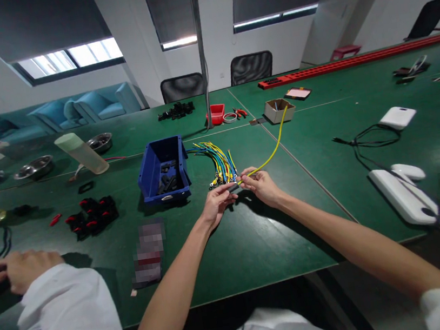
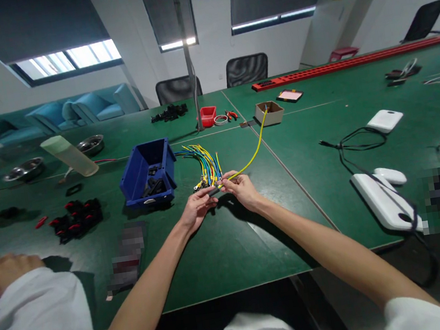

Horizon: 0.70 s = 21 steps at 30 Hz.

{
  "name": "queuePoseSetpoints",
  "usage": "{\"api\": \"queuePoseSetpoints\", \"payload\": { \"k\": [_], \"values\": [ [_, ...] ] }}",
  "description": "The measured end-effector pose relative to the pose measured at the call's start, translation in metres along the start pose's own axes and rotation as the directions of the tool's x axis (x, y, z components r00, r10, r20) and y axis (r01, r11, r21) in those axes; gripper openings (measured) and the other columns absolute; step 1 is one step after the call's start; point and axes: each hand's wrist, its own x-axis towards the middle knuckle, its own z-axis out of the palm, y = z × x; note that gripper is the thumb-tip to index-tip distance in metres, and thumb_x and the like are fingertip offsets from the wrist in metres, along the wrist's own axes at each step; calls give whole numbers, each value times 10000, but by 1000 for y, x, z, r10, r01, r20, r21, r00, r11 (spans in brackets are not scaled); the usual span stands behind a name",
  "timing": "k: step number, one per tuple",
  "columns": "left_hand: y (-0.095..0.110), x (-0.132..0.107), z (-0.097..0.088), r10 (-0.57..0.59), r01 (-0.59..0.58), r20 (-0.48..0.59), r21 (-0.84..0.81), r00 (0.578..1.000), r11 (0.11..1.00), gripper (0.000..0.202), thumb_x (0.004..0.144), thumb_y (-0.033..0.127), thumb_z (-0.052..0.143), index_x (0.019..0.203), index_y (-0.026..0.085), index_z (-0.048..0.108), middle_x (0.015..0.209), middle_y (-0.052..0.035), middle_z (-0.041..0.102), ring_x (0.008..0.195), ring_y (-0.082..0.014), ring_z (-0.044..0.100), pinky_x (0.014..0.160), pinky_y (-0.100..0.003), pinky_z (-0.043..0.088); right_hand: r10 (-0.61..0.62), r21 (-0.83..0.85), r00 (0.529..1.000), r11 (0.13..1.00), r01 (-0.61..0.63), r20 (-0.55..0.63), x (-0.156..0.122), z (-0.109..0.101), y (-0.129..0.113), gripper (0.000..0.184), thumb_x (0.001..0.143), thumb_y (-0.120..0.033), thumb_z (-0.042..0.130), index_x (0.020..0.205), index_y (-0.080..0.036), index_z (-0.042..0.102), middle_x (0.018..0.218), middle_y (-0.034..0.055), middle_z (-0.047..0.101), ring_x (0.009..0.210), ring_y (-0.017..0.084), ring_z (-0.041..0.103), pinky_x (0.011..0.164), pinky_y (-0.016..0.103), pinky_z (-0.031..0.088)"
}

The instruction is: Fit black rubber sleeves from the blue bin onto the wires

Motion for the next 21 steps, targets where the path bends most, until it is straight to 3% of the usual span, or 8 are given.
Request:
{"api": "queuePoseSetpoints", "payload": {
  "k": [8,15,21],
  "values": [
    [-1,2,-1,-8,8,-9,-4,1000,1000,388,671,228,729,1046,133,695,985,-120,705,726,-146,645,735,-291,465,-2,-35,1000,999,2,5,-2,2,-4,323,639,-386,791,844,-208,616,851,21,708,675,110,632,695,257,502],
    [-2,2,-1,-22,20,-46,-29,999,999,378,677,200,693,1044,108,690,817,-108,721,724,-155,659,740,-280,465,0,-6,1000,1000,0,16,0,0,-1,330,652,-380,787,865,-208,602,846,22,710,663,105,627,690,251,499],
    [0,2,1,-26,25,-57,-17,998,1000,370,681,186,669,1042,106,690,919,-127,722,742,-167,676,742,-280,481,-11,-31,1000,999,11,6,1,-1,0,330,651,-389,786,861,-209,607,851,26,711,665,113,628,694,262,499]
  ]
}}
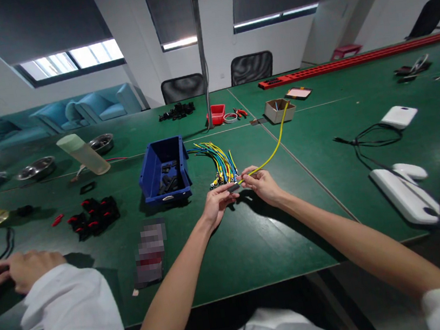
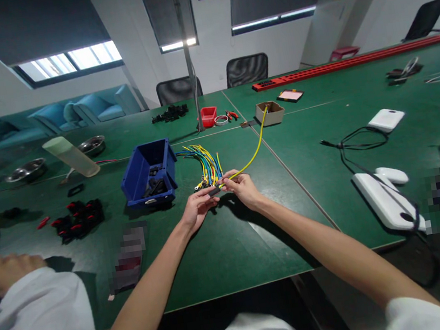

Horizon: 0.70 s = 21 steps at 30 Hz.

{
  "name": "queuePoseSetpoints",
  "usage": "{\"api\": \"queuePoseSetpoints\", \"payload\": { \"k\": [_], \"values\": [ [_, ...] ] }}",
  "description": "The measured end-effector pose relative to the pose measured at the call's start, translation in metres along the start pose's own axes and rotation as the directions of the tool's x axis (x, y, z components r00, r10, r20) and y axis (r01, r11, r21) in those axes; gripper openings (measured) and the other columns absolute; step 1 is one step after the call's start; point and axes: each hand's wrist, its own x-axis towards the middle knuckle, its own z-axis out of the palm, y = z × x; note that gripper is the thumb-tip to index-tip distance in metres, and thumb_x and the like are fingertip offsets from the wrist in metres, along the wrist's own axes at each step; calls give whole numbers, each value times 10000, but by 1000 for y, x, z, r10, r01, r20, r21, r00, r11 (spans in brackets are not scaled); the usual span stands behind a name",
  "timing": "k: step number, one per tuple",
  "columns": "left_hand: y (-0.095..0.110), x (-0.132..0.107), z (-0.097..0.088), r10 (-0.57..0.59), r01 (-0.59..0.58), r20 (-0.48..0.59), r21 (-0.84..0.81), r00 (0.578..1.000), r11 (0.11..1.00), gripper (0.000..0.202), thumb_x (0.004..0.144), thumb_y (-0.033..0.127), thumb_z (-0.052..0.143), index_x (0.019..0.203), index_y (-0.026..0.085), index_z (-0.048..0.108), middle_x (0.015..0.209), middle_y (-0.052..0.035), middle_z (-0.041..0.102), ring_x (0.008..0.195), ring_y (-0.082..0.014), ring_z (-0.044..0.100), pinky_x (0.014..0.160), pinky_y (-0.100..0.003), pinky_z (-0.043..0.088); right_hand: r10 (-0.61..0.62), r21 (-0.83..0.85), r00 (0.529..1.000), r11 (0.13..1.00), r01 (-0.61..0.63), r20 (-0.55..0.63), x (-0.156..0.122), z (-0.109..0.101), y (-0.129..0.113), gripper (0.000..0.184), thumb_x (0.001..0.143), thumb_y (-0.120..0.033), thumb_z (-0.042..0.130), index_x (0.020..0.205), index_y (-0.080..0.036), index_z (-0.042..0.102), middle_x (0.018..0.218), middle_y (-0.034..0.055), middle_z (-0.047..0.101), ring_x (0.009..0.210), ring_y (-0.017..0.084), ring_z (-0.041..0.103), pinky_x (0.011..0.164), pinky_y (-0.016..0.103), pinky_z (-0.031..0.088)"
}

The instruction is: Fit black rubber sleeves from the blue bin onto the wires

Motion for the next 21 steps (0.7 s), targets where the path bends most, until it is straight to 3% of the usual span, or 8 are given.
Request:
{"api": "queuePoseSetpoints", "payload": {
  "k": [10,21],
  "values": [
    [-2,1,2,1,0,-21,13,1000,1000,386,674,182,688,1050,95,681,990,-150,709,746,-176,684,770,-309,497,-2,-18,1000,1000,2,4,1,-2,2,336,652,-391,783,876,-218,603,846,16,711,658,111,628,689,263,503],
    [-5,2,4,37,-32,-49,97,998,995,331,660,159,662,984,107,702,860,-103,721,693,-151,674,745,-288,501,-45,-118,999,992,45,6,1,-1,3,295,696,-408,737,876,-215,606,825,12,699,694,129,632,711,279,513]
  ]
}}
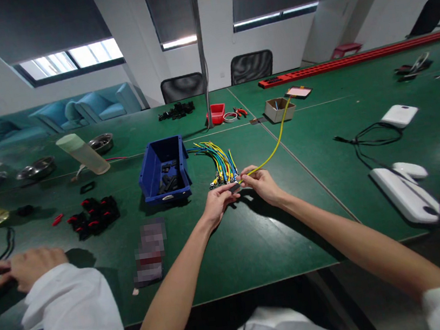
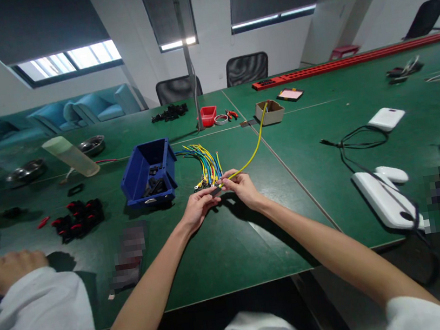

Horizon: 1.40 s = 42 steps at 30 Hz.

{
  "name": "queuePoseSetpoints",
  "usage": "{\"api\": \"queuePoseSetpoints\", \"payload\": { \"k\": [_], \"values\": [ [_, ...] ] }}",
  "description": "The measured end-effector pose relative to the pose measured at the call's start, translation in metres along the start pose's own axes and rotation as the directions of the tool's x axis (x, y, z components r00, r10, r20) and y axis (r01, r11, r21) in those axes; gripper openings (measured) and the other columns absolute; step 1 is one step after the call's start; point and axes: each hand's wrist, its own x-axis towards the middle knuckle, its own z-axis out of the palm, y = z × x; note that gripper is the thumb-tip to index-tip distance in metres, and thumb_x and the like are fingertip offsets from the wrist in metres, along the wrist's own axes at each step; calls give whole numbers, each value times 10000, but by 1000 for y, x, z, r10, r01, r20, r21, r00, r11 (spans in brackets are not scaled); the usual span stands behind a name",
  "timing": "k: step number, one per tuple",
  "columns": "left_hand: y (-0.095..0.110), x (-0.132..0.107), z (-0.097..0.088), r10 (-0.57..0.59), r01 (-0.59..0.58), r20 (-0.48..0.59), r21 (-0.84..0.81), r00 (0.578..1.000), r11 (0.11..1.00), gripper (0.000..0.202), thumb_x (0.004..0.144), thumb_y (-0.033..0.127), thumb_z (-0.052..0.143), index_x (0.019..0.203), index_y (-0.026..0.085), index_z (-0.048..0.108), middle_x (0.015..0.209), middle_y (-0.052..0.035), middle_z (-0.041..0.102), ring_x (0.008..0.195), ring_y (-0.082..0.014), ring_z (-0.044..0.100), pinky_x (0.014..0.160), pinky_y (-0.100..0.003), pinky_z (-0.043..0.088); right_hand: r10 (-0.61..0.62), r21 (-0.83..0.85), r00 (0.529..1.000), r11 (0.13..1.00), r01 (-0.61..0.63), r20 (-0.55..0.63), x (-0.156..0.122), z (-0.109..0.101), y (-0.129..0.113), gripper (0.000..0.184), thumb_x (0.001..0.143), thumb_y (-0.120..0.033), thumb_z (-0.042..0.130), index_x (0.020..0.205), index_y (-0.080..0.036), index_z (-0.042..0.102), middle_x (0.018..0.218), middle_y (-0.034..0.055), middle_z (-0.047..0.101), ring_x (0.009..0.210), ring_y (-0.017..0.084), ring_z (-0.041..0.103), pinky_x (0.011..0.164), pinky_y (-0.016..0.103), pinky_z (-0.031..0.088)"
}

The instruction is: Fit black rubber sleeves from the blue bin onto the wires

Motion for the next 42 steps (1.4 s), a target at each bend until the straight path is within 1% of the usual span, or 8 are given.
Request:
{"api": "queuePoseSetpoints", "payload": {
  "k": [5,9,13,18,23,28,32,42],
  "values": [
    [-3,2,1,10,-8,-50,34,999,999,329,658,135,616,975,110,697,800,-85,719,668,-146,671,729,-282,502,-24,-85,1000,996,24,10,-2,2,-1,289,702,-427,726,846,-211,599,757,5,682,666,139,624,662,273,501],
    [-4,2,1,40,-39,-12,80,999,996,333,668,153,613,990,113,691,843,-94,725,682,-156,677,736,-290,503,-31,-106,999,994,34,25,-4,3,2,285,666,-369,765,788,-211,561,666,-27,640,606,126,608,599,250,478],
    [-4,0,1,46,-49,25,126,999,991,342,696,198,649,1025,108,675,870,-106,725,713,-167,686,759,-296,501,-21,-84,1000,996,22,20,-5,3,5,313,635,-317,792,784,-202,541,692,-19,663,596,120,617,589,243,477],
    [-5,0,-1,30,-36,50,143,998,989,365,709,245,685,1042,97,665,891,-120,722,738,-181,690,760,-301,499,28,-82,998,996,-23,52,-4,0,2,373,598,-291,817,806,-196,522,723,7,692,658,165,673,608,264,506],
    [-5,1,-1,18,-29,78,137,997,990,366,732,248,674,1066,102,657,868,-116,722,764,-174,686,764,-292,489,37,-134,998,991,-29,58,-1,-2,-1,379,610,-307,809,808,-190,509,653,-7,667,620,163,672,561,246,496],
    [-4,0,-1,9,-24,105,143,994,989,410,731,271,681,1101,99,640,886,-119,720,781,-176,684,745,-282,478,78,-148,996,986,-71,43,0,-3,-5,448,586,-329,815,850,-201,477,645,-29,652,611,161,670,553,240,494],
    [-3,0,0,5,-24,117,161,993,987,420,731,267,675,1108,87,632,902,-125,718,768,-176,684,726,-282,485,89,-157,995,984,-80,51,-1,-3,-7,455,591,-334,808,834,-208,445,650,-33,649,614,162,673,556,238,494],
    [-3,0,0,1,-23,122,177,993,984,397,745,239,650,1109,81,636,940,-134,713,772,-172,685,731,-277,485,91,-145,995,986,-86,33,0,-4,-7,477,574,-323,813,858,-203,449,718,-7,677,615,150,657,562,253,504]
  ]
}}
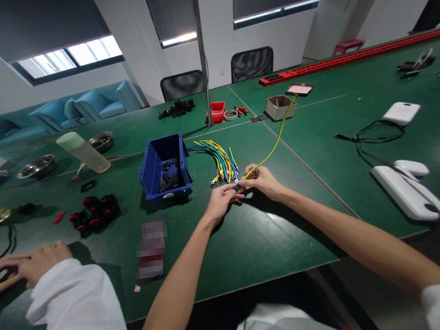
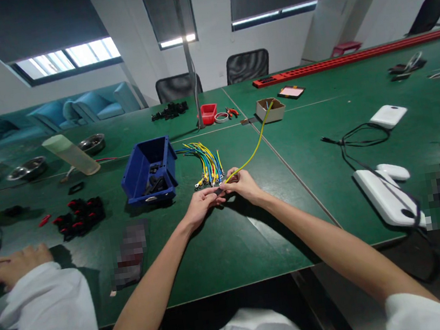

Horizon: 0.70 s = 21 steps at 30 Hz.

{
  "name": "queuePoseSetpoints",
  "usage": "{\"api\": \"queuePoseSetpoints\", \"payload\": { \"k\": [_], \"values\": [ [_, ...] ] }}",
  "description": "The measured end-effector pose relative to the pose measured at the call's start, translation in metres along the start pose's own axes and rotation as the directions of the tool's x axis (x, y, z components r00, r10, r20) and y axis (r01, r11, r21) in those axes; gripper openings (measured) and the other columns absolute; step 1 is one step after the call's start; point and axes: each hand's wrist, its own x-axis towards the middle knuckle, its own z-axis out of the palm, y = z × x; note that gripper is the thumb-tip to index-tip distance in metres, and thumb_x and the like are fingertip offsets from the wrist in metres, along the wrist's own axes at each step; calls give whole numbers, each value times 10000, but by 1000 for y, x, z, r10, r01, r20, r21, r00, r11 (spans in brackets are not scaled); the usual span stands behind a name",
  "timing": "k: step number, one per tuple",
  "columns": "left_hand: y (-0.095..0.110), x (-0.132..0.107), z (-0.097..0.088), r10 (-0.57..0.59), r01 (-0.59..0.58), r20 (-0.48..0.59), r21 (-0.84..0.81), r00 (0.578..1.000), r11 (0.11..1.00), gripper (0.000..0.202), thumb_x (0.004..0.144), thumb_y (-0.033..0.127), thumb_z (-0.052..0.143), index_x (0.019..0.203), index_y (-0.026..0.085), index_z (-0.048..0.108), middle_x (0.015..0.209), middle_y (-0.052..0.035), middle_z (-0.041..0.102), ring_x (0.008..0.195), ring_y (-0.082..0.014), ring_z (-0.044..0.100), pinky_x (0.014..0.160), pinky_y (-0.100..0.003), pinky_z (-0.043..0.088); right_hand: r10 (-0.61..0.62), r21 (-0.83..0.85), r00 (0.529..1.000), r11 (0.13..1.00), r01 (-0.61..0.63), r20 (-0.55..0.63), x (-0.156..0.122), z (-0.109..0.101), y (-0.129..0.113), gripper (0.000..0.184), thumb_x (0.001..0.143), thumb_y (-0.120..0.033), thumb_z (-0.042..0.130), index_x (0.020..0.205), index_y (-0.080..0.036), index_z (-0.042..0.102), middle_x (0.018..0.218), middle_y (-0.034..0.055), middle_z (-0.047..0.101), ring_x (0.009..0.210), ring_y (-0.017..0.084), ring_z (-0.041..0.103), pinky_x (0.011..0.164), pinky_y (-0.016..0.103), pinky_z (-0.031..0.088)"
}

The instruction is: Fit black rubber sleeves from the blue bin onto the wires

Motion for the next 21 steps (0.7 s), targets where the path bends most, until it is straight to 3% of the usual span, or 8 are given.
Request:
{"api": "queuePoseSetpoints", "payload": {
  "k": [21],
  "values": [
    [-2,1,-1,-26,25,-10,-33,1000,999,385,750,204,653,1118,93,630,918,-122,717,761,-145,679,766,-286,484,26,-24,999,999,-27,-31,0,-2,-3,533,527,-308,830,880,-208,443,704,-11,676,586,132,626,550,241,490]
  ]
}}
